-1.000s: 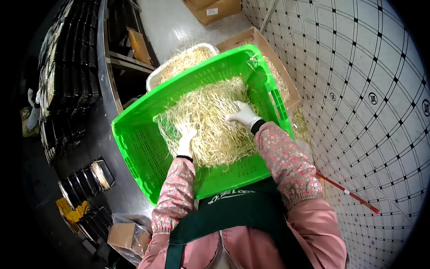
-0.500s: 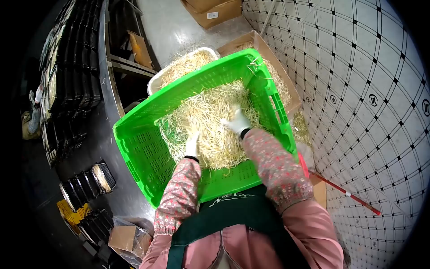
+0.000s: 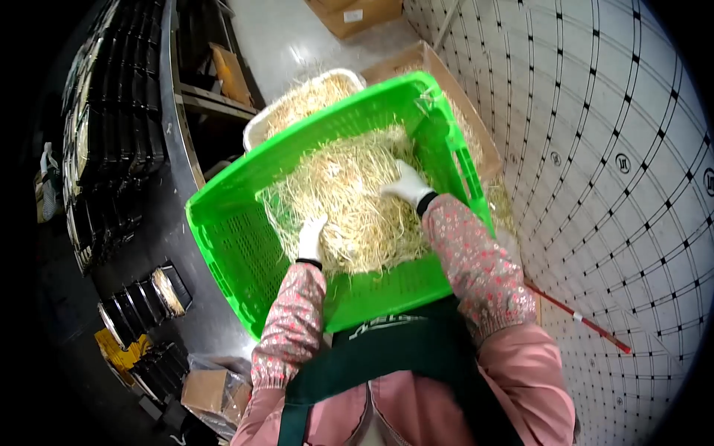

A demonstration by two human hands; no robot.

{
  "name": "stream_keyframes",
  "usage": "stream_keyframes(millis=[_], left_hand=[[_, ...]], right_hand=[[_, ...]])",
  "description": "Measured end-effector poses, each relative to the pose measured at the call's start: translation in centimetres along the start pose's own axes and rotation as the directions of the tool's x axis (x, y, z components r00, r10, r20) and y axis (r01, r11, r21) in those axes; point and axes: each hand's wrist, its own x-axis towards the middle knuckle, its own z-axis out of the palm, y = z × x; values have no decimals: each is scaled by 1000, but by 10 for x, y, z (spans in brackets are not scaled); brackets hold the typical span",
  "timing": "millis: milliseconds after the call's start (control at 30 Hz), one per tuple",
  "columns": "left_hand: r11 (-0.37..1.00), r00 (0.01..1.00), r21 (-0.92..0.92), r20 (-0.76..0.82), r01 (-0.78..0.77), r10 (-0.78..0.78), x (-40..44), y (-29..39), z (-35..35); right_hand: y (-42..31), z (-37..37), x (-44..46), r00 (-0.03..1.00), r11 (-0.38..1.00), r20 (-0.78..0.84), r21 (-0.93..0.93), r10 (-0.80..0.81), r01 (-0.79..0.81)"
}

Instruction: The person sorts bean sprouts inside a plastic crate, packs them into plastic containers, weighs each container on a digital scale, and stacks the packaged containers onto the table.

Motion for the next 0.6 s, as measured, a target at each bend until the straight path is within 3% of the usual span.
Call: stream_keyframes(millis=[33,67,133,200,333,400,433,533,600], left_hand=[[973,994,-205,13,107,-107,5,1,4],[967,987,-217,-65,131,-149,22,-24,-9],[960,972,-178,-56,216,-229,13,-6,-11],[966,976,-166,-63,198,-211,9,7,-8],[982,983,-50,25,183,-182,19,0,-25],[923,927,-115,-42,367,-374,22,-8,-35],[924,925,-170,-108,343,-364,23,-13,-36],[903,916,-202,-56,380,-398,29,-18,-46],[903,910,-234,-126,360,-396,30,-19,-42]], right_hand=[[10,-8,15,999,994,-21,-109,-33,30],[21,-11,18,998,977,-36,-211,-44,36],[22,-15,21,990,988,-115,-123,77,-91],[22,-17,23,975,985,-173,-75,142,-157],[45,-17,31,975,977,-219,-196,41,-85],[55,-17,38,966,994,-256,-84,43,-66],[59,-17,41,960,993,-279,-108,20,-53],[55,-21,40,963,995,-268,-87,30,-55],[51,-22,37,954,988,-288,-98,83,-116]])
